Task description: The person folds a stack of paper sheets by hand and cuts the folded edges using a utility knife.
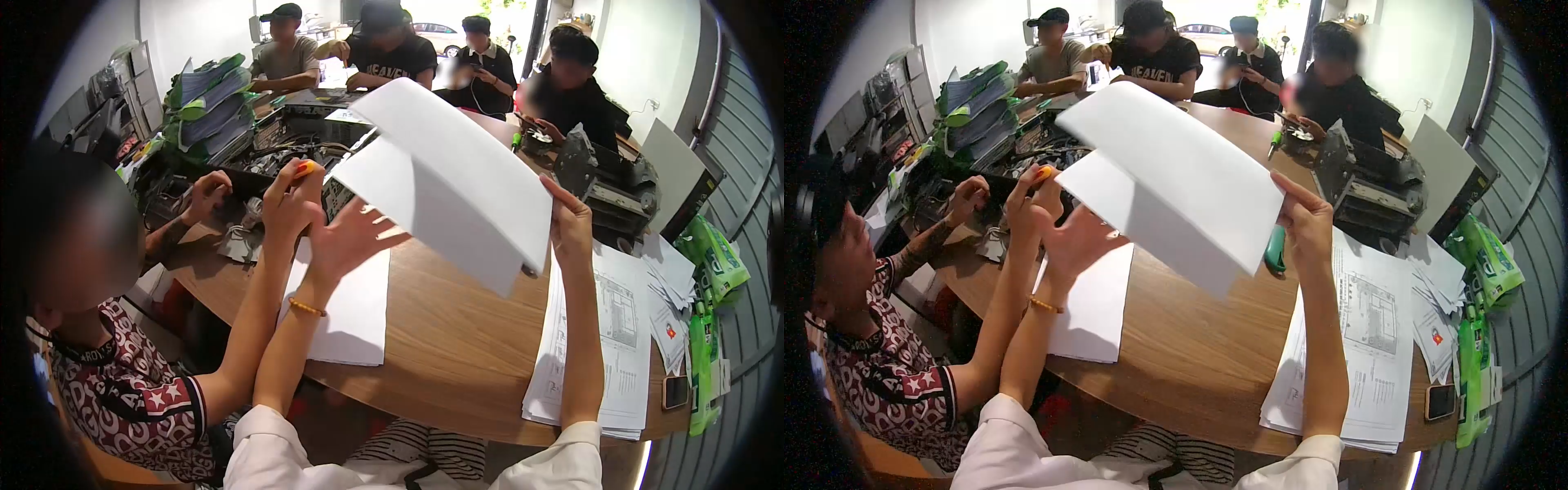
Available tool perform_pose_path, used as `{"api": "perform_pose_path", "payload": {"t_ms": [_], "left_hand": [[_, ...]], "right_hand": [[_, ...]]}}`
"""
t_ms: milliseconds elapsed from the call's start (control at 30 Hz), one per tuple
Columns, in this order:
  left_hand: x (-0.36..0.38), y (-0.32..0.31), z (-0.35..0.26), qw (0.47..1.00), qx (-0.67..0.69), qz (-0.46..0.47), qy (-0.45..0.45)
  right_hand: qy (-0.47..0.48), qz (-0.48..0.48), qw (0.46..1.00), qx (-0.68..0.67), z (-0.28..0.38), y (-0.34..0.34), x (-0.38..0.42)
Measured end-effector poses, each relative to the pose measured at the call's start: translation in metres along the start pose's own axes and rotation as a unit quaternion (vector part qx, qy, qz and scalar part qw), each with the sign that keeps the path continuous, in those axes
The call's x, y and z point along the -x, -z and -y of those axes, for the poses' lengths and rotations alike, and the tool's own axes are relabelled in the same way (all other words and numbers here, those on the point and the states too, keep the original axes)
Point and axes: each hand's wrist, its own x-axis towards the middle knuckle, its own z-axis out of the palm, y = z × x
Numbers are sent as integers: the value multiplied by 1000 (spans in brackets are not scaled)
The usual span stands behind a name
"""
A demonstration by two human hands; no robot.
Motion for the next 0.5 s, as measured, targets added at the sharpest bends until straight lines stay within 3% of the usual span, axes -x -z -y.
{"api": "perform_pose_path", "payload": {"t_ms": [67, 133, 167, 200, 267, 333, 367, 400, 433, 500], "left_hand": [[-6, -14, 12, 996, -91, -11, -3], [-11, -35, 16, 978, -160, -135, -1], [-11, -37, 18, 977, -161, -141, -2], [-12, -39, 20, 959, -189, -209, -31], [-17, -47, 23, 898, -255, -354, -63], [-17, -36, 24, 882, -277, -360, -122], [-16, -31, 22, 880, -277, -367, -121], [-15, -27, 19, 896, -234, -356, -126], [-14, -24, 18, 911, -190, -343, -131], [-11, -22, 17, 899, -245, -353, -83]], "right_hand": [[74, -19, 995, 67, -19, 0, 1], [129, 44, 984, 115, -31, -3, 8], [168, 53, 967, 182, -35, -8, 11], [206, 62, 945, 248, -38, -13, 14], [192, 95, 940, 266, -36, -17, 20], [187, 178, 877, 405, -31, -22, 24], [229, 267, 824, 445, -32, -11, 16], [223, 270, 826, 442, -27, -10, 16], [141, 318, 836, 424, -17, -11, 17], [18, 361, 866, 346, -12, -7, 15]]}}
